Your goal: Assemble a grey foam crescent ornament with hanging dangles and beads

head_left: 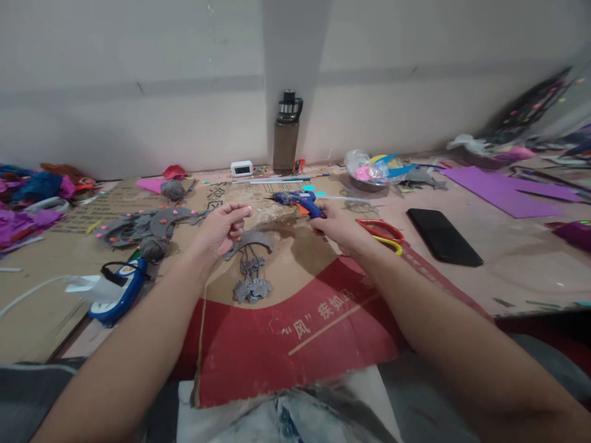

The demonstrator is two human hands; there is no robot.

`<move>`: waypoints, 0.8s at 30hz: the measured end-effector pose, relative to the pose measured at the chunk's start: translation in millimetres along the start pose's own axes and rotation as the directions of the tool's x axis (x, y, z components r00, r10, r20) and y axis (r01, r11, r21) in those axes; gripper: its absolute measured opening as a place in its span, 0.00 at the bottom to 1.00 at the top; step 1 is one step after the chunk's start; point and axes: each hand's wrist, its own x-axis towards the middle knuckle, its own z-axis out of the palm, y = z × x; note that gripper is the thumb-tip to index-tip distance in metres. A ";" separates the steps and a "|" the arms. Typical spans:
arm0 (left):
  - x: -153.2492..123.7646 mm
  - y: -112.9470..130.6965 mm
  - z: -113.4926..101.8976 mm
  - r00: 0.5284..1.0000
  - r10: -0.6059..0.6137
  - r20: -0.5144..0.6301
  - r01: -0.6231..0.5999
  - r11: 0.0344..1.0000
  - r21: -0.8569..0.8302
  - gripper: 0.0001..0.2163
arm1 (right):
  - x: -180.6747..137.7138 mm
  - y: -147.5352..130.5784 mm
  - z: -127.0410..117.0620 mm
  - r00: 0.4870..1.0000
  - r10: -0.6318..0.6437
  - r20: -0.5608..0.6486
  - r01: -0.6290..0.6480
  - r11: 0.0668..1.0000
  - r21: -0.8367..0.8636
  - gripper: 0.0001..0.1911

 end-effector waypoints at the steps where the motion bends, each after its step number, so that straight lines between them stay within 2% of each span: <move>1: 1.4 3.1 -3.1 1.000 0.007 -0.007 -0.007 1.000 -0.017 0.09 | -1.9 -1.1 -0.2 1.000 -0.005 0.022 0.003 0.997 0.081 0.08; 4: 5.6 12.7 -13.0 0.998 0.036 -0.042 -0.039 0.996 -0.076 0.08 | -4.4 -6.9 -0.1 0.997 -0.076 0.020 0.069 0.970 0.234 0.08; 8: 8.8 19.6 -21.1 0.996 0.056 -0.063 -0.063 0.991 -0.117 0.08 | -2.4 -16.8 -3.0 0.962 -0.208 -0.176 0.252 0.925 0.286 0.09; 10: 9.3 19.1 -22.3 0.996 0.053 -0.068 -0.061 0.991 -0.118 0.08 | -2.1 -20.7 -5.1 0.951 -0.241 -0.195 0.292 0.909 0.298 0.12; 17: 8.0 13.3 -19.3 0.997 0.015 -0.077 -0.019 0.998 -0.058 0.10 | -14.6 -18.9 -16.1 0.980 -0.191 0.052 0.174 0.958 0.227 0.19; 24: 6.5 7.9 -12.9 0.997 -0.001 -0.073 0.002 1.000 0.014 0.10 | -16.4 -2.1 -33.0 0.959 -0.225 0.175 0.215 0.974 0.075 0.14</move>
